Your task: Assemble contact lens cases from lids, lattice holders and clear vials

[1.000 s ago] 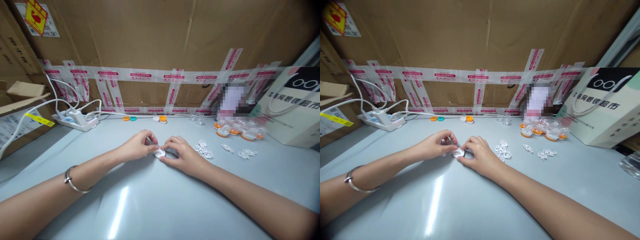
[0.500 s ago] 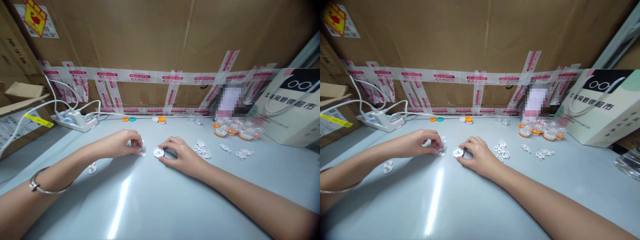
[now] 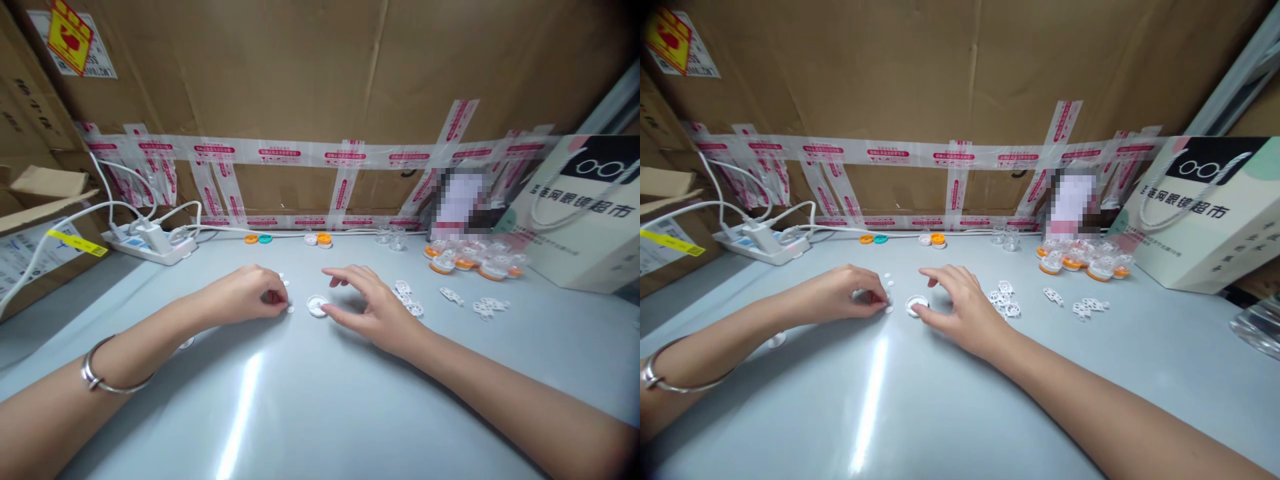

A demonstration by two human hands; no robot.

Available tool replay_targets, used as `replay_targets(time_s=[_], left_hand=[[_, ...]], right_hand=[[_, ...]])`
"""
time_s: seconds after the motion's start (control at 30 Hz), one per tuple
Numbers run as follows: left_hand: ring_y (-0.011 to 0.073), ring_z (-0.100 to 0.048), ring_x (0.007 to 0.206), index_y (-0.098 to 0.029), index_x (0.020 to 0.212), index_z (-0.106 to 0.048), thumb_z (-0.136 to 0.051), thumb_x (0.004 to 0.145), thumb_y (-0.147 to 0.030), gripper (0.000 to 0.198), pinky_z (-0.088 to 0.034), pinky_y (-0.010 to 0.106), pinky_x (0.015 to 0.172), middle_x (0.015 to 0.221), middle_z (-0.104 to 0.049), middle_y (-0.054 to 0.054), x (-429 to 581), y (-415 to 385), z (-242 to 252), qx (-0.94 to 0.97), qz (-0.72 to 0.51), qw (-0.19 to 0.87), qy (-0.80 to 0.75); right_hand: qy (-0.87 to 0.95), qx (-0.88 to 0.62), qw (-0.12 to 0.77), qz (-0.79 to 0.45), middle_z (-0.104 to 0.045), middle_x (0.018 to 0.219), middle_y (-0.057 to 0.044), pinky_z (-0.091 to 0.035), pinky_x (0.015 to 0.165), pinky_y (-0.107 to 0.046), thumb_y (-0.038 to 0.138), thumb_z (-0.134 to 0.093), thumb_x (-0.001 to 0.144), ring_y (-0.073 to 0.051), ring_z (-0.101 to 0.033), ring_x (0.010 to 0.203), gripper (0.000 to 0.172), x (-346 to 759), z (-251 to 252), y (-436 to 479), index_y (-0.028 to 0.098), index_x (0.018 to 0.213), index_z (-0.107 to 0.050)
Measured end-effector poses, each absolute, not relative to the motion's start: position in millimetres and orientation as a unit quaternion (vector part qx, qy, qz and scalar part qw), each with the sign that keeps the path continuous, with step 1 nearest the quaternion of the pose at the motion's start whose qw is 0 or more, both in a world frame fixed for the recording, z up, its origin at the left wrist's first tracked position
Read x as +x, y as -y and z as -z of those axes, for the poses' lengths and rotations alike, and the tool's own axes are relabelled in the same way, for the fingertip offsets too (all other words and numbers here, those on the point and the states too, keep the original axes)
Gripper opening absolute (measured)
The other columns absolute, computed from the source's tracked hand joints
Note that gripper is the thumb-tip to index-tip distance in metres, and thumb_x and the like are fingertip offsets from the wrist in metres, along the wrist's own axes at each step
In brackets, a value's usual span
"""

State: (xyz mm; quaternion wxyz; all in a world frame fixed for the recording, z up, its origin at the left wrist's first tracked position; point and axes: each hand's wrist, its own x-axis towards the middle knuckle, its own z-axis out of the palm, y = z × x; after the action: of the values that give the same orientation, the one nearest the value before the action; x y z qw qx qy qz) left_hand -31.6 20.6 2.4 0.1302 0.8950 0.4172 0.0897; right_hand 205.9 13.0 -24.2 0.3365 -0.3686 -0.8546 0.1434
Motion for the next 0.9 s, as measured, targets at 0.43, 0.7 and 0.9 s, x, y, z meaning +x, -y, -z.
replay_targets(time_s=[0.43,0.7,0.9], left_hand=[[0.0096,-0.061,0.065,-0.019,0.081,-0.066,-0.059,0.078,-0.016,0.008,-0.047,0.017,0.062,0.073,-0.069,-0.002,17.1,18.6,5.5,0.794,-0.449,0.142,-0.385],[0.0096,-0.061,0.067,-0.019,0.079,-0.057,-0.059,0.080,-0.018,0.003,-0.047,0.019,0.064,0.071,-0.065,-0.003,23.4,17.6,13.1,0.751,-0.487,0.166,-0.413],[0.0165,-0.057,0.090,-0.021,0.094,-0.056,-0.055,0.083,-0.030,0.014,-0.046,0.029,0.077,0.094,-0.062,0.002,11.3,7.0,14.0,0.804,-0.362,0.154,-0.445]], right_hand=[[0.836,-0.228,0.470,-0.166,-0.066,0.079,-0.001,-0.049,0.067,-0.026,0.013,-0.058,0.080,-0.012,-0.060,0.073,0.022,201.0,19.9,-5.2,0.024,0.099,-0.065],[0.821,-0.255,0.472,-0.196,-0.068,0.078,-0.001,-0.049,0.068,-0.023,0.010,-0.058,0.079,-0.011,-0.062,0.072,0.016,199.8,17.8,-4.6,0.020,0.088,-0.067],[0.823,-0.342,0.405,-0.202,-0.068,0.075,0.001,-0.047,0.065,-0.019,0.015,-0.059,0.078,-0.010,-0.062,0.070,0.007,203.3,22.3,-10.5,0.019,0.080,-0.064]])
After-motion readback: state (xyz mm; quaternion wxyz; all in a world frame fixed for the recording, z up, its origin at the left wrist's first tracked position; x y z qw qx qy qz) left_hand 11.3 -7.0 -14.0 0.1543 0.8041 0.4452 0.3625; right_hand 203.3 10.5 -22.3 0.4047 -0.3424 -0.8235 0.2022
